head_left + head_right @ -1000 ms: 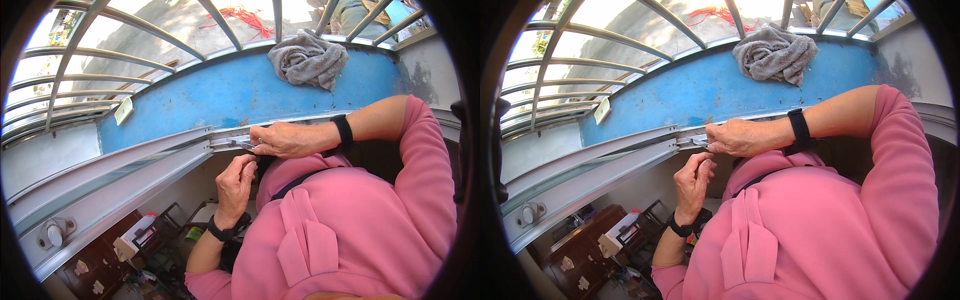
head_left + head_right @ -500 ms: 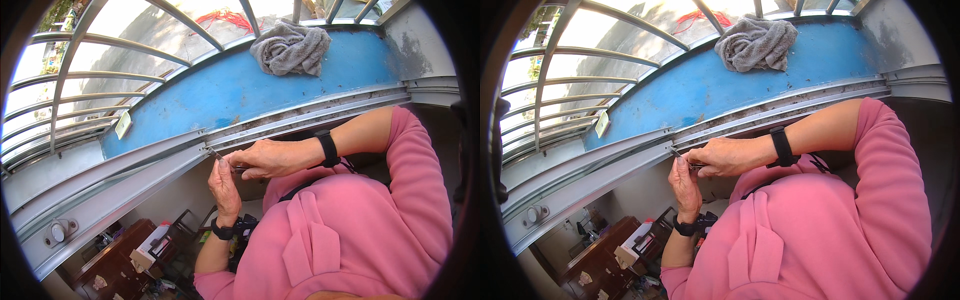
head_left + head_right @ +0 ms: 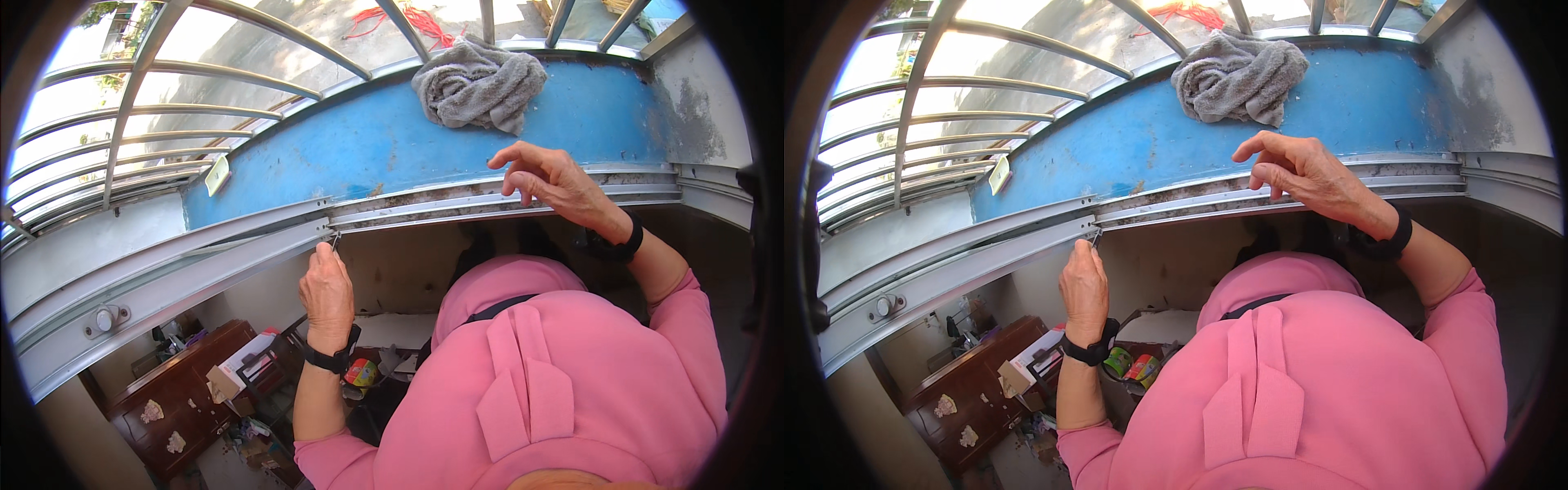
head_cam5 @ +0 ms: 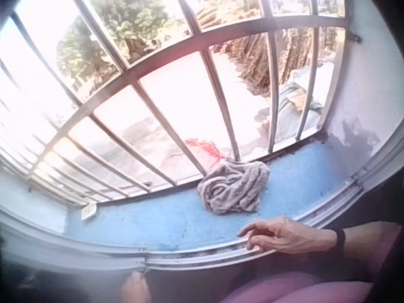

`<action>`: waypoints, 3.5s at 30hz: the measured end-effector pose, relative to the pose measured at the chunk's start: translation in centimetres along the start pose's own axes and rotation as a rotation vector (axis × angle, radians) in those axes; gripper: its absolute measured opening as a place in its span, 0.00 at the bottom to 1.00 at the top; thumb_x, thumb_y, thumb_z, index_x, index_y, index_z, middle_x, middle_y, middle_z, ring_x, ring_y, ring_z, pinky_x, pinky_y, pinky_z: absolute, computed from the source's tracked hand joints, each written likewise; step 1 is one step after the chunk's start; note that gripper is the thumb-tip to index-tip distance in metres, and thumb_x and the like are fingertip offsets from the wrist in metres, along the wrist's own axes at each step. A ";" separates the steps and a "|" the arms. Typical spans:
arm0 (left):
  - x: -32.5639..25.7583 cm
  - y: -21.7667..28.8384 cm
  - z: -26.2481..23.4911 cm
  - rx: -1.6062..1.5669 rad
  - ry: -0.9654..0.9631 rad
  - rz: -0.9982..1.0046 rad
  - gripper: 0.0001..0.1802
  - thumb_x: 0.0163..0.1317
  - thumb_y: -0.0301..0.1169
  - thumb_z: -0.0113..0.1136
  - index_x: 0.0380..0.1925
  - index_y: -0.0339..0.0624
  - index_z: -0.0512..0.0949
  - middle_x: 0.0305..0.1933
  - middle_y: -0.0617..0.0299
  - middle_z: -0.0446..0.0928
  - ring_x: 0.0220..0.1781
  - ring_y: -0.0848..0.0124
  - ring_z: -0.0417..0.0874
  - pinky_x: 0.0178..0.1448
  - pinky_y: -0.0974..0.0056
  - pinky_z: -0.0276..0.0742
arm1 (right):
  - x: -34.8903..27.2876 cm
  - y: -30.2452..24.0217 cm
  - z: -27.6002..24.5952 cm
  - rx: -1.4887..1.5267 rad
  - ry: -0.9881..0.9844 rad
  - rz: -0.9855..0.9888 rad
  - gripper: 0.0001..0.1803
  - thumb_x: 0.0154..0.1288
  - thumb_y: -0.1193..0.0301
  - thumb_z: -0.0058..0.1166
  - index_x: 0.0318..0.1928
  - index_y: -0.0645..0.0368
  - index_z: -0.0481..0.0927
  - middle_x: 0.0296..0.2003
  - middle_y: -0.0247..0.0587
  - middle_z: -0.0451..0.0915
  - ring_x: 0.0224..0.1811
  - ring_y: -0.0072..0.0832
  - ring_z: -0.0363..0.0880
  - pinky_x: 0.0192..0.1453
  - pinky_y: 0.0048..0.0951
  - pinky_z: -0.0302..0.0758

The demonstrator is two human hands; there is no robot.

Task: The person uses a small metal tool to scrape and adjust the hinge mechanism of a window frame. They repeatedly scrape along the metal track and wipe the area with a cloth while working on the window hardware.

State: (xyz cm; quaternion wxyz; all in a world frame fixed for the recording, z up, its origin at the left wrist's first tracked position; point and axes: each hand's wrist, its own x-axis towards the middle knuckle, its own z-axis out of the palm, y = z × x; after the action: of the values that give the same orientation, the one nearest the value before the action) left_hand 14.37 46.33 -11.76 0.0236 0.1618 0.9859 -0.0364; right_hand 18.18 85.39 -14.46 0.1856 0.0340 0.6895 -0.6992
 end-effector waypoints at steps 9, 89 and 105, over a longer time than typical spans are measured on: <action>5.8 6.4 1.5 0.416 -0.202 0.036 0.07 0.66 0.27 0.57 0.31 0.41 0.83 0.36 0.49 0.85 0.36 0.50 0.90 0.38 0.51 0.87 | -5.7 4.4 -8.8 0.033 0.098 -0.003 0.12 0.79 0.71 0.50 0.57 0.57 0.81 0.34 0.29 0.82 0.31 0.12 0.72 0.35 0.18 0.73; 10.6 10.8 3.9 -0.963 -0.760 -0.252 0.09 0.72 0.32 0.63 0.37 0.37 0.85 0.26 0.70 0.80 0.22 0.85 0.71 0.25 0.76 0.62 | 1.0 7.9 -3.0 -0.924 -0.246 -0.442 0.09 0.67 0.71 0.53 0.40 0.64 0.81 0.40 0.47 0.75 0.36 0.42 0.84 0.37 0.45 0.80; 10.3 14.8 2.9 -1.102 -0.806 -0.263 0.10 0.72 0.32 0.63 0.37 0.36 0.85 0.26 0.69 0.80 0.22 0.84 0.70 0.26 0.76 0.63 | 2.7 6.8 -1.3 -0.808 -0.208 -0.463 0.08 0.69 0.71 0.53 0.40 0.64 0.80 0.41 0.48 0.76 0.36 0.45 0.84 0.37 0.48 0.79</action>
State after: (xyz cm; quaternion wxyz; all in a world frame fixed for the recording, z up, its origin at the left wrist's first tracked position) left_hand 9.46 63.32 -16.16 0.4621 -0.0209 0.7864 0.4095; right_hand 17.52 86.18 -21.86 0.0912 -0.2654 0.8735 -0.3979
